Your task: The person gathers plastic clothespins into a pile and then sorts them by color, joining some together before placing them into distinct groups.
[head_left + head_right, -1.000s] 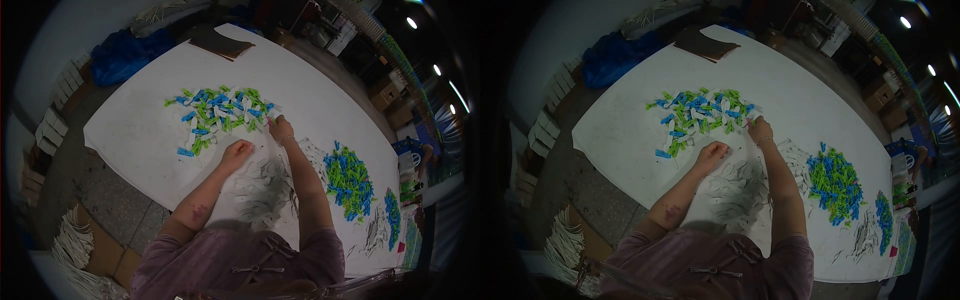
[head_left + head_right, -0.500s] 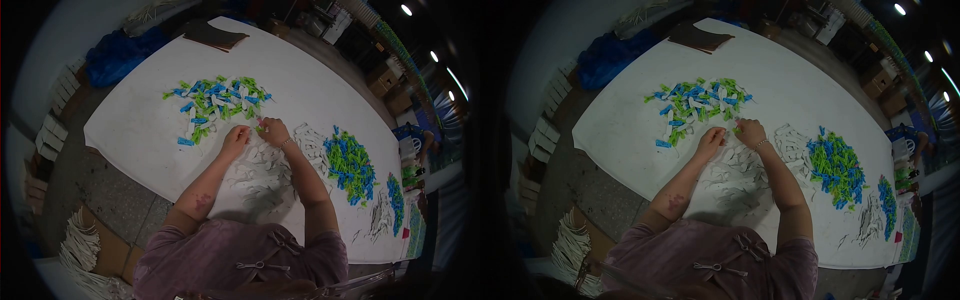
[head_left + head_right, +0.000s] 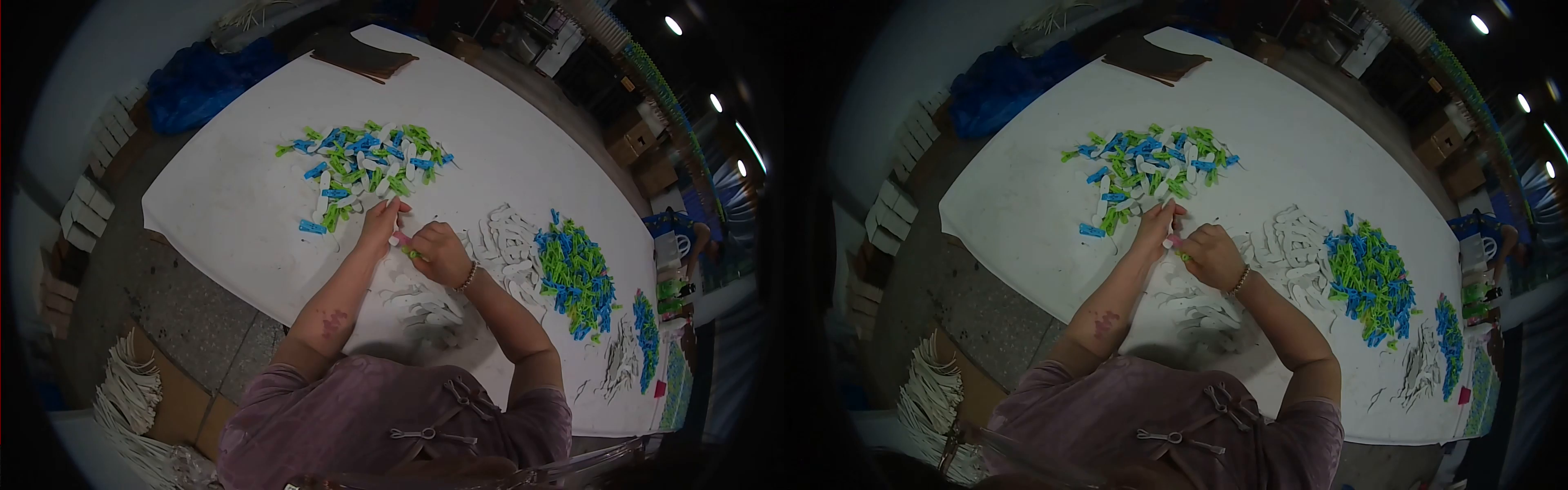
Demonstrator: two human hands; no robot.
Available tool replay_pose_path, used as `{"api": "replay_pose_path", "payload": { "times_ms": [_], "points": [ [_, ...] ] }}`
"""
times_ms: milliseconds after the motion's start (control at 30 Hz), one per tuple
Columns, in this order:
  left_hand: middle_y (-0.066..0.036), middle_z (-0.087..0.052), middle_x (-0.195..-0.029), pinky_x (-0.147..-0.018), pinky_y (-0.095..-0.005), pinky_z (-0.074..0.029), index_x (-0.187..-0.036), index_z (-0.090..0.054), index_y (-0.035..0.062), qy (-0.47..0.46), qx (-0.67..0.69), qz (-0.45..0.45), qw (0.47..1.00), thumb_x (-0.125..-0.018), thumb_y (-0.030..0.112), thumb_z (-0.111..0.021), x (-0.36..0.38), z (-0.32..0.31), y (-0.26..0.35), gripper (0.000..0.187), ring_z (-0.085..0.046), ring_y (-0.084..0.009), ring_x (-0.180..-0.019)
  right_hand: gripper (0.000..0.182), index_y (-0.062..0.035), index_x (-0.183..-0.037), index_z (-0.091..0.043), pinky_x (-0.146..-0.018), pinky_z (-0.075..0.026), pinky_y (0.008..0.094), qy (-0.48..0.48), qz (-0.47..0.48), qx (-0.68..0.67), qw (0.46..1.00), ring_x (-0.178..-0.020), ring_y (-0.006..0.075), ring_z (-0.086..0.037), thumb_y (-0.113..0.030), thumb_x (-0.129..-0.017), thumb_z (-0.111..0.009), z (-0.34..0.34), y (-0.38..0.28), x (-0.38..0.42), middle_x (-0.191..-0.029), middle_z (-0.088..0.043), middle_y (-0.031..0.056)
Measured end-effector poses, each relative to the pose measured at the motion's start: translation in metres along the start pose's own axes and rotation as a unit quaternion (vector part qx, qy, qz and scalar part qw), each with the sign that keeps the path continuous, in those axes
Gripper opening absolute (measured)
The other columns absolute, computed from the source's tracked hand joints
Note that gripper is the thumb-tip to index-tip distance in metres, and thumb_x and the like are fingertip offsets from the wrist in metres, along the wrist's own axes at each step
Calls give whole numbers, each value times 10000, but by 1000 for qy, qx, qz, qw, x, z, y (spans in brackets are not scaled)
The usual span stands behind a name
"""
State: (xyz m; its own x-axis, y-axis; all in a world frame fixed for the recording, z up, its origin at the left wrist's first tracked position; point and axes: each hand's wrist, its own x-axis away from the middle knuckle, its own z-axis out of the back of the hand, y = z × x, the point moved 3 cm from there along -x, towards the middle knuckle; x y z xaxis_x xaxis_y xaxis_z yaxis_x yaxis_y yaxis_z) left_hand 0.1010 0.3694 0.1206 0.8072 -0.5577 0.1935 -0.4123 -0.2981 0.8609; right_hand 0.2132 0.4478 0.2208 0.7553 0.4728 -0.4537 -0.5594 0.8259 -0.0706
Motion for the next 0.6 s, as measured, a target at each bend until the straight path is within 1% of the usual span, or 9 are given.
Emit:
{"api": "replay_pose_path", "payload": {
  "times_ms": [100, 133, 167, 200, 267, 300, 367, 467, 600],
  "points": [
    [-8, -556, -743, -555, -206, -396, -861, -589, 23, 72, 142, -62, 985, -926, 287, -516, -8, 8, -2, 281, -455, -70, -620, 182, -66, -851, -573, -674, -445, 329, 21, -42, -136, 990, -718, 210, -565, -47, -708, -683, 1, 10, 11, -787, -594, 43],
    [-2, -545, -733, -547, -203, -390, -860, -582, 32, 66, 149, -83, 983, -931, 285, -505, -7, 10, 0, 274, -453, -66, -618, 152, -66, -836, -561, -639, -442, 288, 67, -200, -253, 944, -702, 163, -562, -50, -741, -678, -2, 24, 18, -785, -594, 29],
    [5, -533, -724, -540, -200, -384, -860, -575, 41, 59, 157, -103, 980, -936, 284, -494, -5, 11, 2, 267, -452, -62, -616, 133, -67, -822, -548, -604, -438, 247, 109, -351, -359, 858, -685, 115, -559, -53, -773, -672, -6, 36, 28, -783, -593, 14],
    [5, -533, -724, -540, -200, -384, -860, -575, 41, 60, 158, -105, 980, -936, 284, -494, 1, 8, 7, 267, -452, -62, -616, 133, -67, -822, -548, -604, -438, 247, 108, -349, -359, 859, -685, 115, -559, -53, -773, -672, -4, 40, 27, -783, -593, 14],
    [-4, -515, -725, -535, -234, -409, -899, -525, 50, -61, -64, -103, 991, -893, 277, -570, 21, -14, 17, 232, -465, -84, -611, 149, -68, -795, -515, -566, -418, 197, 244, -450, -517, 686, -654, 62, -531, -85, -814, -662, -4, 52, 31, -753, -575, 3],
    [-4, -515, -725, -535, -234, -409, -899, -525, 50, -62, -66, -104, 990, -893, 277, -570, 25, -20, 12, 232, -465, -84, -611, 149, -68, -795, -515, -566, -418, 197, 246, -449, -517, 686, -654, 62, -531, -85, -814, -662, -6, 52, 29, -753, -575, 3],
    [-24, -492, -703, -529, -263, -412, -944, -474, 61, -133, -253, -283, 915, -808, 276, -675, 39, -39, 7, 324, -478, -114, -599, 180, -60, -779, -502, -544, -449, 225, 301, -459, -588, 595, -580, 90, -540, -84, -797, -680, -16, 52, 32, -721, -587, 34],
    [-35, -491, -706, -536, -246, -402, -1023, -426, 71, -141, -315, -306, 887, -762, 160, -718, 44, -38, 12, 402, -460, -109, -584, 186, -56, -789, -504, -534, -461, 238, 290, -496, -567, 589, -555, 104, -539, -103, -801, -684, -19, 48, 41, -693, -577, 35],
    [-70, -508, -676, -554, -308, -417, -932, -452, 53, -136, -312, -310, 888, -787, 228, -683, 57, -49, 17, 323, -507, -198, -587, 197, -63, -773, -501, -530, -476, 255, 314, -534, -543, 567, -547, 114, -541, -118, -802, -688, -12, 47, 51, -674, -570, 35]
  ]
}}
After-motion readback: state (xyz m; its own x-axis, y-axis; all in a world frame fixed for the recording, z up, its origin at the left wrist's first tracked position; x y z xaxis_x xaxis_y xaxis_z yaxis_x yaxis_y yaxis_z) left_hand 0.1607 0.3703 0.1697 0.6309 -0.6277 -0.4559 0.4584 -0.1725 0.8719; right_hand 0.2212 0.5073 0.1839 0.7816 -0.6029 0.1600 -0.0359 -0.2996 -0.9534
